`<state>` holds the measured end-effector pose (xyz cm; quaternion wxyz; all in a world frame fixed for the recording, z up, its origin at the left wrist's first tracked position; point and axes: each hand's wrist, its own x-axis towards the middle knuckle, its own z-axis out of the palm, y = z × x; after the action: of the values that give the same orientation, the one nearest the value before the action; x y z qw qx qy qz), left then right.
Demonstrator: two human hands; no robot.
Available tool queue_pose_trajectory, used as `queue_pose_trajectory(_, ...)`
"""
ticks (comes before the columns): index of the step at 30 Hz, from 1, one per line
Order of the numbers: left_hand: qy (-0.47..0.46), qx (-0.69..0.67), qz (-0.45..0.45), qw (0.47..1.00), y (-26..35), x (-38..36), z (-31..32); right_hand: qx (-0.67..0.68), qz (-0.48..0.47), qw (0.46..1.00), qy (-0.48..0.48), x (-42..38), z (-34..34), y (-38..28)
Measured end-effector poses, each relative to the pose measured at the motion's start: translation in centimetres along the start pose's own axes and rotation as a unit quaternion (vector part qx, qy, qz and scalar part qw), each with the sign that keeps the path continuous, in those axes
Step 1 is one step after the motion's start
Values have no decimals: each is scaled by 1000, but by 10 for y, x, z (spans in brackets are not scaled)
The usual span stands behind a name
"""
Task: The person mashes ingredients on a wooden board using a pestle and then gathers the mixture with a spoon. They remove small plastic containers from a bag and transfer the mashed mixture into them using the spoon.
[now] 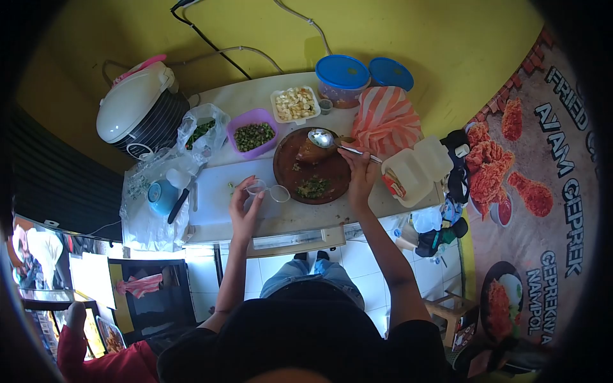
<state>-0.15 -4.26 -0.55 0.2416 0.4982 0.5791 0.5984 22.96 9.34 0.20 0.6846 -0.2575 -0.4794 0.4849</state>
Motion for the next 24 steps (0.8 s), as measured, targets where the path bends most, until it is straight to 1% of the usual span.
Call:
queue_pose_trajectory(3, -4, -5, -2, 1000, -3, 0, -1, -6, -11, 1000, -26, -6, 0, -2)
queue_pose_trajectory(5, 11, -14, -1, 1000, -2, 0, 1, 2, -12, 999, -43, -9, -2, -1)
queue_pose_trajectory(8, 5, -16, -1, 1000, -3, 1, 0, -26, -3, 999, -41, -16, -2, 2)
queue_pose_trajectory(11, -3, -16, -4, 1000, -4, 1, -1, -11, 9, 995, -97, -26, 2, 0)
queue_pose_trajectory(14, -7, -2, -2, 1000, -7, 1, -2, -55, 6, 987, -152, -33, 3, -11)
queue_pose_trajectory(17, -7, 1, -4, 1000, -6, 1, -2, -82, -65, 986, -131, -22, -7, -17)
queue_pose_trajectory(20, -7, 6, -6, 1000, -4, 1, -2, -103, -105, 984, -97, -10, -25, -23)
queue_pose_trajectory(23, -7, 5, -4, 1000, -4, 1, -2, -138, -106, 981, -85, -7, -37, -21)
queue_pose_trajectory(24, -7, 2, -2, 1000, -4, 1, -1, -144, -107, 979, -95, -7, -39, -20)
